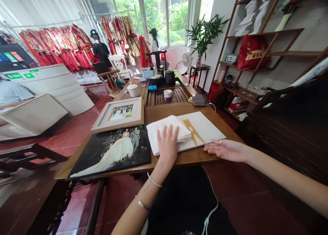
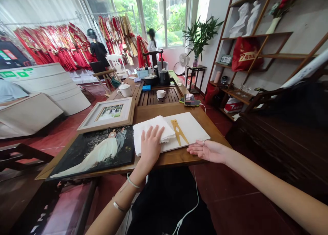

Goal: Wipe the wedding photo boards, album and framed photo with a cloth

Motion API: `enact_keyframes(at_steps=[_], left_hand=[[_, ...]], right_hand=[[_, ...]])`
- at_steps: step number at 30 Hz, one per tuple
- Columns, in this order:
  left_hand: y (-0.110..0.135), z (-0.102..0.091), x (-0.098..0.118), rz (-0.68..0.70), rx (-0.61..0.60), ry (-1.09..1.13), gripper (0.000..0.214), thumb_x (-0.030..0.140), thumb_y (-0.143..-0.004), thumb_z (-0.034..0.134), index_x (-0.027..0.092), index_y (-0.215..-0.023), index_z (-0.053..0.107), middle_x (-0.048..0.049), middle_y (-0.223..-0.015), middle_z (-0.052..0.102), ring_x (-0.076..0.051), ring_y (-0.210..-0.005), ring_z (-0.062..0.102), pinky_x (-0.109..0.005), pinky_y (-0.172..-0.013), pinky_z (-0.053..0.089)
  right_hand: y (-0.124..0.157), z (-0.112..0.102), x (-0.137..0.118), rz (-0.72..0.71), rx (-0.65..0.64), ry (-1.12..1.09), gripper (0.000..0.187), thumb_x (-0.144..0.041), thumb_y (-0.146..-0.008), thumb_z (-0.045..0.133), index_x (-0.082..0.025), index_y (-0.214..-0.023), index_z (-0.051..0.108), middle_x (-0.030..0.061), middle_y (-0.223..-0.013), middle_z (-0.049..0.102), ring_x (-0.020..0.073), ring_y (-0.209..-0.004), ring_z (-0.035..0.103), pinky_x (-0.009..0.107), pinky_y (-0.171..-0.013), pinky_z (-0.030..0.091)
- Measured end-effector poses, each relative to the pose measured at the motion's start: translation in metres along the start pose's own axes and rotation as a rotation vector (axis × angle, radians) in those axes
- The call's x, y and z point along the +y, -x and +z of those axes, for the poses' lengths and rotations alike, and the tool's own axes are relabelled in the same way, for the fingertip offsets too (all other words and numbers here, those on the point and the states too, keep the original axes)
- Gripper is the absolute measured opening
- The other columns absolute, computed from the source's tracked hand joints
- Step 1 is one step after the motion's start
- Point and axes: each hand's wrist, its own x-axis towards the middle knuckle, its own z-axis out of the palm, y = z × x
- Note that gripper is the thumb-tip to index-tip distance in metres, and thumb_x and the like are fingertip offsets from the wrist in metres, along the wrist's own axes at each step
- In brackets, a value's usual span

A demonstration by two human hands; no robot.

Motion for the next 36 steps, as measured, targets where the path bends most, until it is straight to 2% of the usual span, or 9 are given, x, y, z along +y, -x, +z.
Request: enact_keyframes(at_steps=[6,9,11,14,17,21,28,32,36], left_hand=[[0.003,0.004,0.000,0.002,0.009,-0.002,0.056,0.004,-0.090,0.038,0.027,-0.140,0.047,-0.0076,-0.147,0.047,-0.032,-0.138,0.037,-0.058,-0.112,0.029],[0.003,0.005,-0.002,0.015,0.009,0.003,0.057,0.003,-0.090,0.037,0.027,-0.140,0.047,-0.0067,-0.146,0.047,-0.032,-0.138,0.037,-0.058,-0.112,0.029],[0.002,0.004,-0.002,0.013,0.023,0.015,0.059,0.001,-0.088,0.036,0.027,-0.140,0.046,-0.0060,-0.147,0.047,-0.032,-0.137,0.038,-0.059,-0.112,0.029],[0.000,0.001,-0.004,-0.021,0.052,0.047,0.063,-0.003,-0.086,0.035,0.027,-0.141,0.045,-0.0052,-0.147,0.047,-0.031,-0.137,0.038,-0.059,-0.112,0.029],[-0.003,-0.006,-0.008,-0.046,0.070,0.094,0.066,-0.005,-0.084,0.034,0.027,-0.141,0.044,-0.0043,-0.147,0.047,-0.029,-0.137,0.039,-0.056,-0.112,0.031],[-0.004,-0.015,-0.013,-0.031,0.114,0.161,0.069,-0.007,-0.081,0.035,0.025,-0.142,0.044,-0.0054,-0.146,0.048,-0.029,-0.137,0.039,-0.053,-0.112,0.031],[0.002,-0.006,-0.017,0.024,0.125,0.311,0.074,-0.010,-0.074,0.040,0.022,-0.141,0.044,-0.0107,-0.148,0.043,-0.029,-0.140,0.034,-0.049,-0.112,0.033],[0.001,-0.001,-0.025,0.058,0.051,0.447,0.066,-0.003,-0.073,0.053,0.013,-0.137,0.048,-0.0210,-0.151,0.034,-0.034,-0.141,0.030,-0.049,-0.112,0.032],[-0.007,-0.014,-0.041,0.085,0.006,0.673,0.037,0.017,-0.086,0.052,0.013,-0.122,0.058,-0.0156,-0.130,0.059,-0.030,-0.130,0.047,-0.047,-0.111,0.034]], right_hand=[[0.004,0.001,0.004,-0.131,0.031,0.270,0.026,-0.023,-0.096,0.048,-0.010,-0.090,0.069,0.0130,-0.094,0.074,0.0115,-0.073,0.070,0.014,-0.050,0.051],[0.005,-0.013,-0.010,-0.465,0.132,0.663,0.036,-0.045,-0.084,0.062,-0.012,-0.096,0.070,0.0162,-0.098,0.073,0.0214,-0.078,0.071,0.028,-0.059,0.057],[0.000,-0.028,-0.024,-0.777,0.312,0.943,0.054,-0.058,-0.077,0.064,-0.015,-0.108,0.067,0.0179,-0.112,0.069,0.0306,-0.096,0.068,0.043,-0.078,0.058],[-0.015,-0.049,-0.040,-0.901,0.415,1.330,0.100,-0.063,-0.051,0.080,-0.018,-0.135,0.051,0.0187,-0.148,0.042,0.0433,-0.137,0.035,0.060,-0.111,0.031],[-0.030,-0.056,-0.038,-0.784,0.394,1.516,0.122,-0.066,-0.048,0.079,-0.013,-0.148,0.033,0.0203,-0.155,0.026,0.0439,-0.143,0.015,0.061,-0.116,0.017],[-0.040,-0.047,-0.019,-0.815,0.457,1.560,0.114,-0.071,-0.061,0.068,-0.018,-0.152,0.024,0.0163,-0.157,0.024,0.0391,-0.145,0.014,0.059,-0.118,0.014],[-0.039,-0.034,-0.010,-0.838,0.437,1.579,0.115,-0.074,-0.062,0.065,-0.008,-0.149,0.029,0.0217,-0.155,0.026,0.0358,-0.146,0.017,0.055,-0.120,0.010],[-0.045,-0.037,-0.028,-0.945,0.424,1.451,0.078,-0.068,-0.072,0.060,-0.021,-0.134,0.053,0.0143,-0.152,0.038,0.0348,-0.143,0.027,0.055,-0.116,0.025],[-0.065,-0.025,-0.049,-1.177,0.458,1.285,0.040,-0.053,-0.082,0.056,-0.024,-0.106,0.069,0.0116,-0.132,0.060,0.0295,-0.125,0.053,0.050,-0.110,0.037]])
